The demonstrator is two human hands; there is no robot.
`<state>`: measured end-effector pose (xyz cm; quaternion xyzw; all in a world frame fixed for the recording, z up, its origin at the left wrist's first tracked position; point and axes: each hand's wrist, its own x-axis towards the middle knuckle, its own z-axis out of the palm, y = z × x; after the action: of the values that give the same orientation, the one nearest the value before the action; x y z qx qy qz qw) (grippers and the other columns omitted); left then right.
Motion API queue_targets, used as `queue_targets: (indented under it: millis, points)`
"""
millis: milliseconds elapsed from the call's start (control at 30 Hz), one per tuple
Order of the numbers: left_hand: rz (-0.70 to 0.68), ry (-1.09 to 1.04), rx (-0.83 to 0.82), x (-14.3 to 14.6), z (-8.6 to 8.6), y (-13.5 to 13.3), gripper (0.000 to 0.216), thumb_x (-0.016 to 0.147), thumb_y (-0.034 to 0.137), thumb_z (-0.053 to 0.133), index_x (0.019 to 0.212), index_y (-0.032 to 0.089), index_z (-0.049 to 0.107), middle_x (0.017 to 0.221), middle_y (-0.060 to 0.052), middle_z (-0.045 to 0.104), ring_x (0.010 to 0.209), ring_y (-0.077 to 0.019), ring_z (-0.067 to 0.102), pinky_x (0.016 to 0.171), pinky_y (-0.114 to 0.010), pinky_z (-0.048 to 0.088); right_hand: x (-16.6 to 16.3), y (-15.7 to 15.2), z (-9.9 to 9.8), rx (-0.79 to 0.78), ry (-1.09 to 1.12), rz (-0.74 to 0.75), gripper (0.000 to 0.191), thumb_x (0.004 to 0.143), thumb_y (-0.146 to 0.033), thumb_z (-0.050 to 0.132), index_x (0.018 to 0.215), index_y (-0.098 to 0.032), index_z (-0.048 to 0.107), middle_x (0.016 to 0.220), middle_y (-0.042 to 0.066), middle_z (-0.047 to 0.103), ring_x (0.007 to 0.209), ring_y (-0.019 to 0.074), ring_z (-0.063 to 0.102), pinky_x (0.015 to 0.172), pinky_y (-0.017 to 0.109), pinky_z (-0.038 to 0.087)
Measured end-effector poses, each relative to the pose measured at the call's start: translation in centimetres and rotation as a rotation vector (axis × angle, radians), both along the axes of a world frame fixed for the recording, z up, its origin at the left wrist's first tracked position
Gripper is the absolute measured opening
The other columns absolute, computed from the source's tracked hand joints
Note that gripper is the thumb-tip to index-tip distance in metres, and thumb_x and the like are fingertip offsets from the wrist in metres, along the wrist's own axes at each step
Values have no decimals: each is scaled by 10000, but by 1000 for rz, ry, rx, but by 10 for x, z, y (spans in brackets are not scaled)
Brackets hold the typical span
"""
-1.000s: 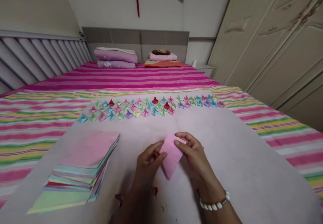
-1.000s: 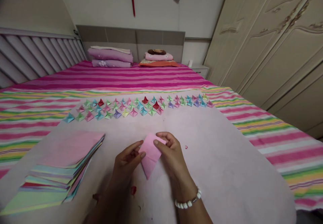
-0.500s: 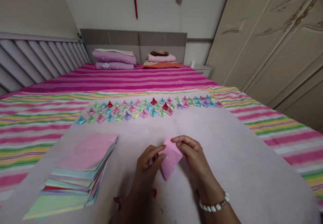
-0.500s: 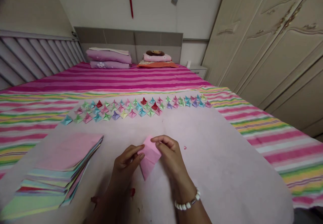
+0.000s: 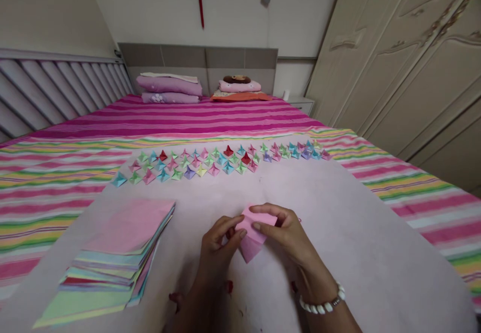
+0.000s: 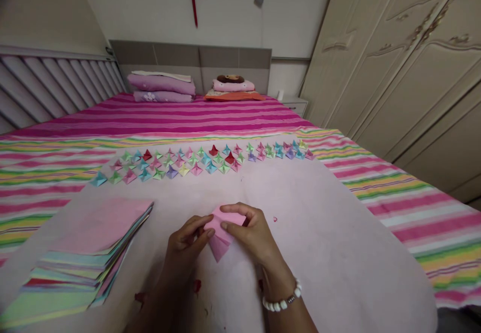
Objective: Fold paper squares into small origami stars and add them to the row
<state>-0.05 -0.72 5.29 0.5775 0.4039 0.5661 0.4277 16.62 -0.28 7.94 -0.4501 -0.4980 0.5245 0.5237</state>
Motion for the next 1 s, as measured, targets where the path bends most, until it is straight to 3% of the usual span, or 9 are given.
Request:
queue_targets:
  millis: [333,567,1000]
  points:
    - [-39,4,-3,0,-2,0,165,725,211,706,884,217,749,647,20,529,611,-107,483,590,-235,401,2,0,2,-1,-23,12,209,648,-269,786,853,-237,767,891,41,745,773,198,661,691,306,505]
    - [33,18,-44,1,0,0,228,683,214,733,910,221,757,626,31,512,603,-106,476,601,-235,412,3,-1,2,-2,-44,13,354,618,-282,813,962,-226,753,954,56,737,845,225,654,746,336,509]
    - [66,118,45,1,-8,2,190,752,214,690,932,233,748,668,19,555,623,-105,506,601,-222,413,5,-3,8,67,-178,2,282,625,-238,769,905,-217,743,888,39,708,811,209,627,709,314,479]
